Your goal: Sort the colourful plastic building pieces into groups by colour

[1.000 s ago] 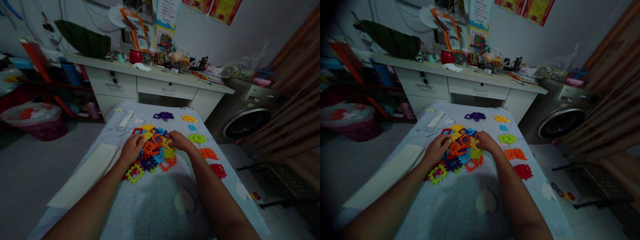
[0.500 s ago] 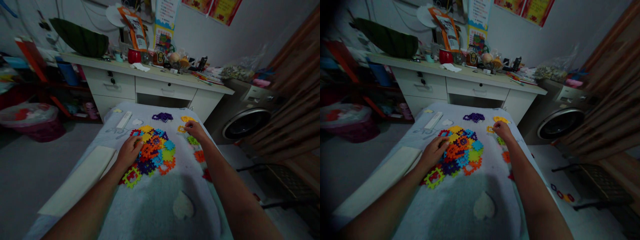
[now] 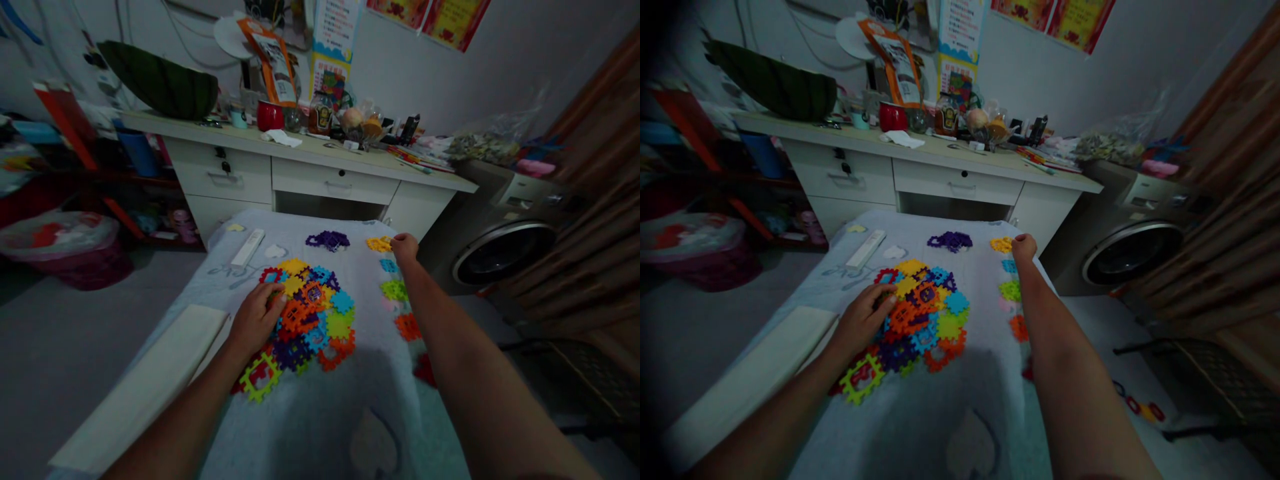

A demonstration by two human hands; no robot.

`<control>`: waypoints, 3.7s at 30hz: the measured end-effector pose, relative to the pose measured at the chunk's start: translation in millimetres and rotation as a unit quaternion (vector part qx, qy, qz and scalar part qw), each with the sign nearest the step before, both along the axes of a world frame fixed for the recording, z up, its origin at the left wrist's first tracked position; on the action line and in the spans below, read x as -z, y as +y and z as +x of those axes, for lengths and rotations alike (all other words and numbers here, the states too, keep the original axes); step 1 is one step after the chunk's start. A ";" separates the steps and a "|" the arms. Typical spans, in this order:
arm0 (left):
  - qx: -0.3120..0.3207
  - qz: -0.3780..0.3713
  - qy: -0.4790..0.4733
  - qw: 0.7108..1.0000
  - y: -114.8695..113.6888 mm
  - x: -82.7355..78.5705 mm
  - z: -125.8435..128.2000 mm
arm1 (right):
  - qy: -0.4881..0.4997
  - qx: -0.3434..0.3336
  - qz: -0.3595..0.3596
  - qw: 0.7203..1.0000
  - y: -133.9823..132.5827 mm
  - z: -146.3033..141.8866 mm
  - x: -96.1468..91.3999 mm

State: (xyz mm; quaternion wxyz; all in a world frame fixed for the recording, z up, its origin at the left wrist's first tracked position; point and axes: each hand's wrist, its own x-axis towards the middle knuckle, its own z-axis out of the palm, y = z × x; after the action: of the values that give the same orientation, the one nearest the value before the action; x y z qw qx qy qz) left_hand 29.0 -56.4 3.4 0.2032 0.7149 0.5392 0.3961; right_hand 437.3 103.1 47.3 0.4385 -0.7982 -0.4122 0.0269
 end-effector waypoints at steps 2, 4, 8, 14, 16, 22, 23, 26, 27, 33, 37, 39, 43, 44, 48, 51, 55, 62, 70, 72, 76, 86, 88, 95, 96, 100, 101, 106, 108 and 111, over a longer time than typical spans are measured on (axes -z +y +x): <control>0.000 0.003 0.002 1.000 0.0 0.1 -0.2 | -0.027 0.012 -0.016 0.999 7.1 0.1 1.7; 0.000 0.003 0.002 1.000 -0.4 -0.8 0.1 | -0.040 0.019 -0.033 0.998 13.1 -0.1 3.4; 0.003 0.000 0.002 1.000 -1.2 -3.4 0.8 | -0.039 0.010 -0.050 0.998 20.7 -1.0 8.6; 0.004 -0.009 0.008 1.000 -1.3 -3.4 0.5 | -0.042 -0.047 -0.078 0.995 19.4 -3.8 14.8; 0.005 -0.009 0.010 1.000 -1.7 -3.7 0.8 | -0.043 -0.068 -0.086 0.993 16.2 -4.6 14.3; 0.001 0.007 0.005 1.000 -1.9 -4.6 1.8 | -0.046 -0.119 -0.076 0.989 -2.0 -18.4 11.6; 0.002 0.008 0.005 1.000 -1.7 -4.2 1.7 | -0.042 -0.130 -0.069 0.988 -6.8 -24.4 11.3; 0.002 0.006 0.006 1.000 -0.8 -2.2 1.5 | -0.031 -0.191 -0.051 0.980 -25.5 -49.2 9.2; 0.002 0.005 0.006 1.000 -0.5 -1.6 1.4 | -0.029 -0.219 -0.051 0.974 -33.2 -59.0 7.6; 0.006 0.003 0.004 1.000 -0.4 0.2 1.3 | -0.070 -0.418 -0.116 0.898 -83.5 -116.7 -6.9; 0.006 0.002 0.003 1.000 -0.8 0.3 1.2 | -0.147 -0.446 -0.160 0.869 -100.3 -146.2 -7.4; 0.007 0.005 0.004 1.000 -0.7 0.2 1.3 | -0.174 -0.424 -0.174 0.872 -100.9 -158.1 -2.8; 0.006 0.008 0.007 1.000 0.3 0.3 1.5 | -0.195 -0.365 -0.194 0.890 -96.2 -174.9 9.3; 0.005 0.008 0.008 1.000 0.5 0.5 1.5 | -0.196 -0.354 -0.195 0.893 -95.4 -177.7 11.7; 0.002 0.011 0.009 1.000 0.4 0.9 1.6 | -0.198 -0.344 -0.170 0.902 -94.7 -183.3 14.7; 0.000 0.011 0.011 1.000 -0.2 0.6 1.7 | -0.198 -0.343 -0.141 0.907 -94.9 -182.3 11.4; 0.001 0.006 0.012 1.000 0.1 0.4 1.6 | -0.183 -0.342 -0.111 0.915 -94.6 -177.6 4.8; 0.004 0.000 0.010 1.000 0.8 -0.6 1.2 | -0.058 -0.374 -0.060 0.924 -88.5 -160.2 -1.1; 0.006 0.001 0.014 1.000 -0.9 -4.7 1.8 | 0.075 -0.357 -0.036 0.930 -82.5 -117.4 -7.8; 0.005 -0.002 0.015 1.000 -0.1 -3.2 1.3 | 0.110 -0.354 -0.046 0.928 -81.7 -109.9 -7.2; 0.007 -0.002 0.011 1.000 1.0 0.0 0.4 | 0.101 -0.312 -0.041 0.944 -75.5 -86.4 -6.1; 0.006 -0.011 0.011 1.000 -1.4 -4.1 2.1 | -0.121 -0.064 -0.129 0.982 -65.6 5.1 -10.7; 0.005 -0.010 0.009 1.000 -1.6 -5.2 2.2 | -0.149 -0.038 -0.144 0.978 -65.5 13.1 -7.6; 0.001 -0.012 0.012 1.000 -1.7 -5.4 1.8 | -0.224 -0.051 -0.184 0.956 -66.0 18.4 10.0; 0.001 -0.011 0.012 1.000 -1.5 -4.9 1.7 | -0.230 -0.066 -0.193 0.952 -66.9 18.1 11.2; 0.005 -0.007 0.008 1.000 -1.2 -4.0 1.7 | -0.235 -0.122 -0.221 0.939 -72.3 17.9 11.0; 0.006 -0.007 0.008 1.000 -1.4 -4.2 1.8 | -0.234 -0.128 -0.222 0.938 -73.8 18.0 10.0; 0.006 -0.008 0.009 1.000 -2.1 -5.6 2.1 | -0.229 -0.136 -0.221 0.938 -76.7 12.1 0.7; 0.005 -0.009 0.010 1.000 -2.0 -5.4 2.2 | -0.226 -0.144 -0.207 0.941 -75.4 1.8 -4.5; 0.004 -0.007 0.009 1.000 -1.7 -4.7 2.0 | -0.212 -0.205 -0.175 0.939 -73.9 -26.3 -11.4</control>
State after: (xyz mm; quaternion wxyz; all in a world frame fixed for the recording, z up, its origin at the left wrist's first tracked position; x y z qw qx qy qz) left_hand 30.9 -58.1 8.1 0.2055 0.7189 0.5410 0.3851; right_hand 411.1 29.2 58.6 0.1792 -0.7479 -0.6389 0.0185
